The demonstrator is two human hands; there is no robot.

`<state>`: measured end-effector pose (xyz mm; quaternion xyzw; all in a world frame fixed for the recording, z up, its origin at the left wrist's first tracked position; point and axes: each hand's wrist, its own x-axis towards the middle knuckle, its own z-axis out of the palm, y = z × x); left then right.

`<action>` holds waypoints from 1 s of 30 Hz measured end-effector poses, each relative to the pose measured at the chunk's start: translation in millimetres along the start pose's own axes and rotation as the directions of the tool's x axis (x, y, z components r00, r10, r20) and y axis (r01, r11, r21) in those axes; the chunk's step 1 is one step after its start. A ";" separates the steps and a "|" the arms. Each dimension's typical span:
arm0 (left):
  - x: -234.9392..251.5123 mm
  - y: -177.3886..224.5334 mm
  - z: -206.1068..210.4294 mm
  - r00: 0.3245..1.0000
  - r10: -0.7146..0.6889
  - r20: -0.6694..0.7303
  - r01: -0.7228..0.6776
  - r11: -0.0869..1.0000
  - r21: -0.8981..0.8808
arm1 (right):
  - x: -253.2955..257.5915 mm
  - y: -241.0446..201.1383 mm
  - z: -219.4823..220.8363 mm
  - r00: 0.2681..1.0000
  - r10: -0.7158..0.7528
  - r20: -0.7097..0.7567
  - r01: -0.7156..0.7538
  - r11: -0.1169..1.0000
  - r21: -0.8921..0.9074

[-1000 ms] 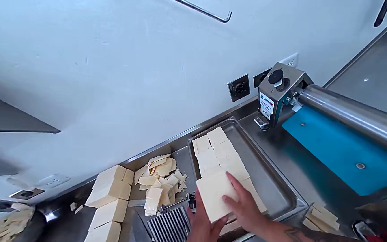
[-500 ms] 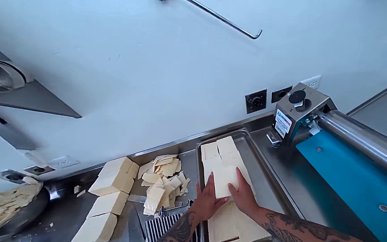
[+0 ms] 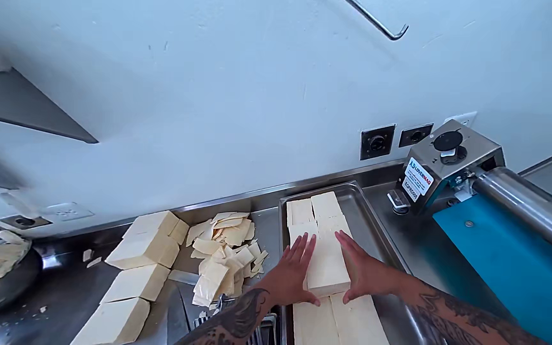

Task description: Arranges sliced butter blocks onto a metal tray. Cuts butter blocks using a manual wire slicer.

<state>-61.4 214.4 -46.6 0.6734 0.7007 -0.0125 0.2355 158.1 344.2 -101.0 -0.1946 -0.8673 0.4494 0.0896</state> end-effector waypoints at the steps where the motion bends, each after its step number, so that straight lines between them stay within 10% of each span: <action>1: 4.8 -2.0 -1.2 0.999 0.025 0.023 -0.025 1.000 0.010 | 3.5 -1.9 -2.8 0.999 -0.006 0.037 0.007 1.000 -0.030; 21: 32.9 8.5 0.1 0.997 0.069 0.026 -0.067 0.994 -0.085 | 31.3 -5.8 -0.7 0.991 -0.031 0.127 0.054 0.982 -0.180; 30: 31.6 10.8 1.0 0.999 0.040 0.007 -0.039 0.994 -0.099 | 17.3 12.5 12.8 0.982 -0.085 -0.168 0.081 0.996 -0.026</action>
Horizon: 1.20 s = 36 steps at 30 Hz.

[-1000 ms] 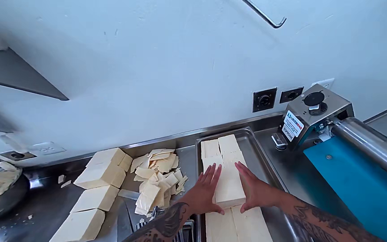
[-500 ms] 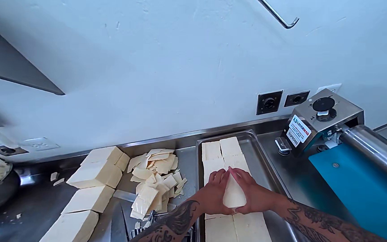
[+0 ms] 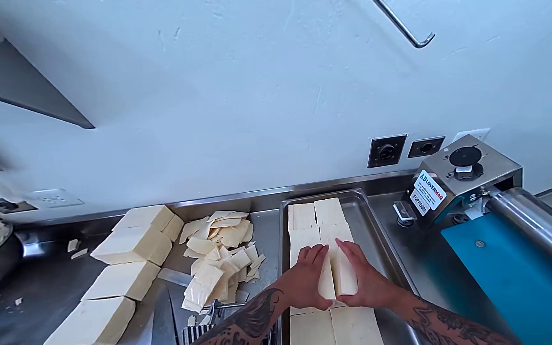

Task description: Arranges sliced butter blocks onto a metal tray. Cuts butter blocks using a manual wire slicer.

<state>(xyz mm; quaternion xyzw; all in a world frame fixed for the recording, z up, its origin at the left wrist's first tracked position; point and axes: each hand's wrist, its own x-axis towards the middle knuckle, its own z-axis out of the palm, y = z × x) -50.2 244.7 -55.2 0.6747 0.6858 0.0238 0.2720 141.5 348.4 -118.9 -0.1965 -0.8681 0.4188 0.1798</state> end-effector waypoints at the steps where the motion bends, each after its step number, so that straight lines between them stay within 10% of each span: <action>1: 0.0 0.0 0.3 1.000 -0.003 0.000 0.003 1.000 0.003 | -1.7 -2.3 -3.1 0.999 0.029 -0.032 -0.027 0.999 0.037; 7: -0.6 1.6 0.0 1.000 -0.004 0.000 0.004 1.000 0.023 | -36.3 -37.6 -31.7 0.983 0.168 -0.069 -0.153 0.971 0.182; 15: 0.0 2.6 0.1 1.000 -0.030 0.005 0.030 0.998 0.061 | -98.9 -43.7 45.4 0.976 -0.082 -0.202 0.114 0.982 0.153; 29: -0.2 -0.5 6.2 0.999 -0.012 -0.033 0.014 0.996 0.084 | -138.1 -29.0 33.8 0.995 -0.010 -0.100 -0.008 0.985 -0.175; 36: -28.1 -22.2 -27.1 0.997 -0.059 -0.056 0.036 0.933 -0.359 | -100.1 -78.4 -37.3 0.971 0.236 -0.032 -0.234 0.971 0.055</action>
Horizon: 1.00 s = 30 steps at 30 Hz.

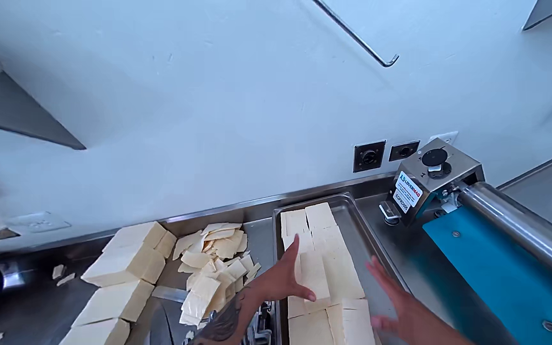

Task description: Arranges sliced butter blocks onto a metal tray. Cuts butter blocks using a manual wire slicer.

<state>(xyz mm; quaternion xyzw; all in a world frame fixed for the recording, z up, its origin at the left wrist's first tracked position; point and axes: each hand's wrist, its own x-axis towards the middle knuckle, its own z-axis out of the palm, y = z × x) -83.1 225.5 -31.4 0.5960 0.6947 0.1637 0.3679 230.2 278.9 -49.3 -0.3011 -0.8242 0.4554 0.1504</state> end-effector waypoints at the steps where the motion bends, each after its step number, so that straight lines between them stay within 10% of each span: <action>1: -3.1 -2.6 -4.3 0.997 -0.063 0.045 0.060 0.996 0.066 | 14.5 -4.8 -1.9 0.998 0.069 -0.011 -0.068 0.992 0.103; 5: -6.7 2.2 11.7 0.944 -0.309 0.116 0.258 0.910 0.325 | 75.6 -26.1 18.2 0.935 0.327 0.137 -0.355 0.865 0.354; 13: 3.3 14.2 25.9 0.944 -0.292 0.152 0.272 0.952 0.139 | 122.8 -58.0 38.4 0.797 0.469 0.381 -0.596 0.714 0.368; 30: 205.9 71.3 0.6 0.988 -0.024 -0.155 0.042 0.993 0.112 | 233.4 11.5 -89.1 0.902 0.432 0.022 -0.353 0.704 0.617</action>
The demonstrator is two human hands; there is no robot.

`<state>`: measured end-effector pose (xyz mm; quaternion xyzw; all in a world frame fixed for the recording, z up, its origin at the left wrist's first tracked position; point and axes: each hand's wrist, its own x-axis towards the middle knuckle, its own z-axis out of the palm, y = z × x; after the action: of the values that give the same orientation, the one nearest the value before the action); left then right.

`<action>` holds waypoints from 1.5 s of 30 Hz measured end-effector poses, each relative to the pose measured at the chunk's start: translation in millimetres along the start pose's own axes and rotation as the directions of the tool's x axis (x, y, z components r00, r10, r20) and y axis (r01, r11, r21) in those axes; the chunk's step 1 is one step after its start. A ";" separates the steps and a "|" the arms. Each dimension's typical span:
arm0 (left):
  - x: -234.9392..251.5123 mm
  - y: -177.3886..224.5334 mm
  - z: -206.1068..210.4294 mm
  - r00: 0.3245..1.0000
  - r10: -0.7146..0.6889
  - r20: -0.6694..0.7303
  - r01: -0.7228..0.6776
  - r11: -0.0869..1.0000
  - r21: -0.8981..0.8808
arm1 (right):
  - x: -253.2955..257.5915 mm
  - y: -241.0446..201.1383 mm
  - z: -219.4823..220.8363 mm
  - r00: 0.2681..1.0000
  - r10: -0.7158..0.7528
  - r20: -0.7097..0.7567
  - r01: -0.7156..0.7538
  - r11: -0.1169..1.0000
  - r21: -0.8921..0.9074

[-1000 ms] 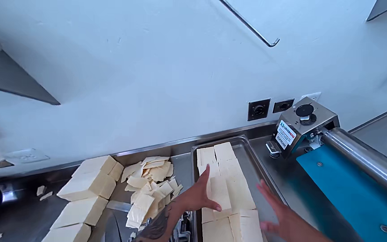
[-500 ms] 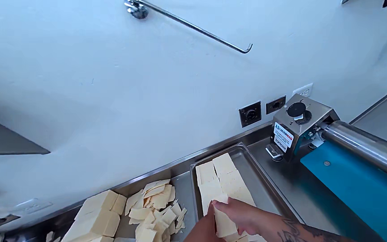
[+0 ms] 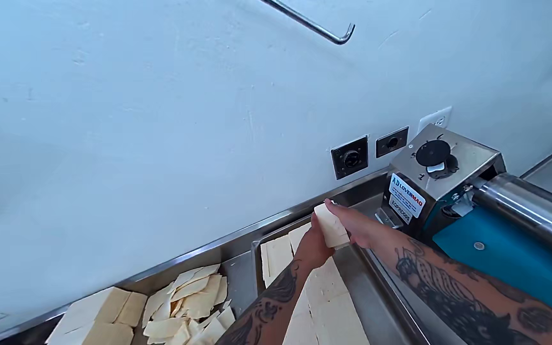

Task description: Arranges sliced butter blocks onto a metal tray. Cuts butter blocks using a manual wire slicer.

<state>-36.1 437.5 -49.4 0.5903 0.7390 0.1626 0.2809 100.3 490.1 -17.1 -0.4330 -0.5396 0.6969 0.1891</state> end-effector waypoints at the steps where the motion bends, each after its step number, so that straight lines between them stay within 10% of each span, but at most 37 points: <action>1: 8.5 -1.8 4.0 1.000 -0.016 0.005 0.016 1.000 0.001 | 10.3 2.6 -2.0 1.000 0.012 -0.007 -0.012 1.000 -0.018; 14: 44.0 -7.3 30.0 0.957 -0.279 -0.085 0.291 0.931 0.220 | 80.7 31.3 -6.3 0.979 0.202 -0.027 -0.202 0.979 0.022; 20: 35.4 -13.1 38.6 0.998 -0.055 -0.041 0.066 0.928 0.367 | 78.6 29.4 -9.0 0.980 0.192 0.046 -0.193 0.980 0.037; 36: 33.3 -17.3 37.8 0.988 -0.119 0.102 0.052 0.864 0.501 | 33.1 46.0 -10.9 0.983 0.067 -0.170 -0.042 0.988 0.148; 45: -131.2 -7.4 3.9 0.956 0.275 0.104 -0.293 0.859 0.420 | -92.3 25.3 -7.1 0.926 -0.328 -0.185 0.326 0.944 -0.046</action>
<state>-20.5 308.8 -27.5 0.7431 0.6557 0.0230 0.1315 162.3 418.1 -3.7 -0.4027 -0.5887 0.6073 0.3500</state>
